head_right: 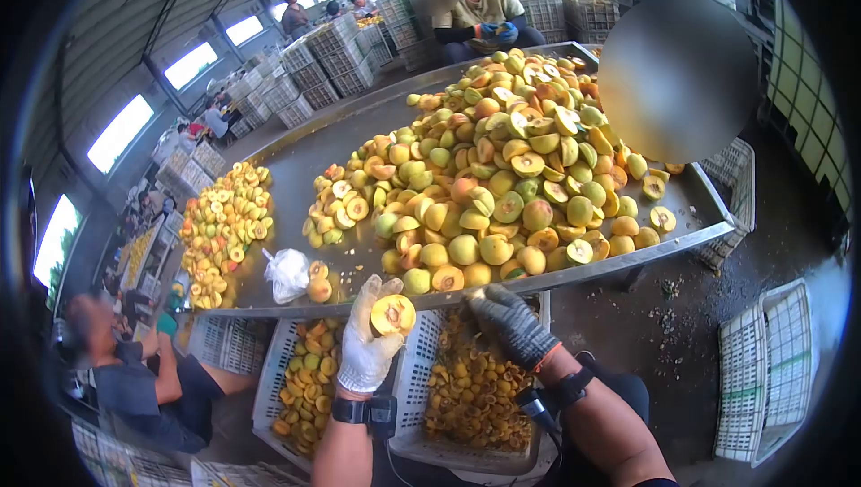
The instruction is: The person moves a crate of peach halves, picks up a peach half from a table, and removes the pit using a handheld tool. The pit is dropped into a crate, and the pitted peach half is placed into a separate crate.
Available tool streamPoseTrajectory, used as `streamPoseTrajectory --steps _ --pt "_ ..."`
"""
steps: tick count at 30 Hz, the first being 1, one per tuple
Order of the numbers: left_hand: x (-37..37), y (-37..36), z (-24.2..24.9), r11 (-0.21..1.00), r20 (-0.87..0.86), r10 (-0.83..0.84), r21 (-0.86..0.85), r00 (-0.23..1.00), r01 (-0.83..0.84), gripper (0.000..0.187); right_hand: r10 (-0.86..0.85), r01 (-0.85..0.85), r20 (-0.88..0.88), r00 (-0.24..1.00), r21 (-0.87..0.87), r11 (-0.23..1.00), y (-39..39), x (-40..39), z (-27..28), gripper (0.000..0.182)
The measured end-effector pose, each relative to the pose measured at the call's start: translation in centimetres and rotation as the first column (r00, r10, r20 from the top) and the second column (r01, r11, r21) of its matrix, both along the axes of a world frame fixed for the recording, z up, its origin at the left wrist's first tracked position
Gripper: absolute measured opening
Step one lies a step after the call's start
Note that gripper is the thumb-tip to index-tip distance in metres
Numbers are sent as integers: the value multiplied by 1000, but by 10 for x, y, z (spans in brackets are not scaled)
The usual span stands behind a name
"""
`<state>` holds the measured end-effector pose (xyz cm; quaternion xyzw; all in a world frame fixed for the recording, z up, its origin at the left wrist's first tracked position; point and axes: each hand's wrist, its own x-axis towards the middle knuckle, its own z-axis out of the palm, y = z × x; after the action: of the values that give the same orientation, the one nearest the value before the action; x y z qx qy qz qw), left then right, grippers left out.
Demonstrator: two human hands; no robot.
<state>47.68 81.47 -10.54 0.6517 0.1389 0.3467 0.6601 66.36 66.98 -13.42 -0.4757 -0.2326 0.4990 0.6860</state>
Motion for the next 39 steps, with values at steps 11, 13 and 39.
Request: streamPoseTrajectory --steps 11,13,39 --pt "-22 14 -30 959 -65 161 246 985 -141 74 325 -279 91 941 -332 901 66 -63 11 40" --pt "-23 13 -23 882 -139 205 454 969 -122 72 164 -167 -41 986 -115 979 81 -69 -21 36" --pt "-38 26 -47 609 333 177 -776 926 163 57 190 -193 278 942 -18 981 53 -63 30 40"
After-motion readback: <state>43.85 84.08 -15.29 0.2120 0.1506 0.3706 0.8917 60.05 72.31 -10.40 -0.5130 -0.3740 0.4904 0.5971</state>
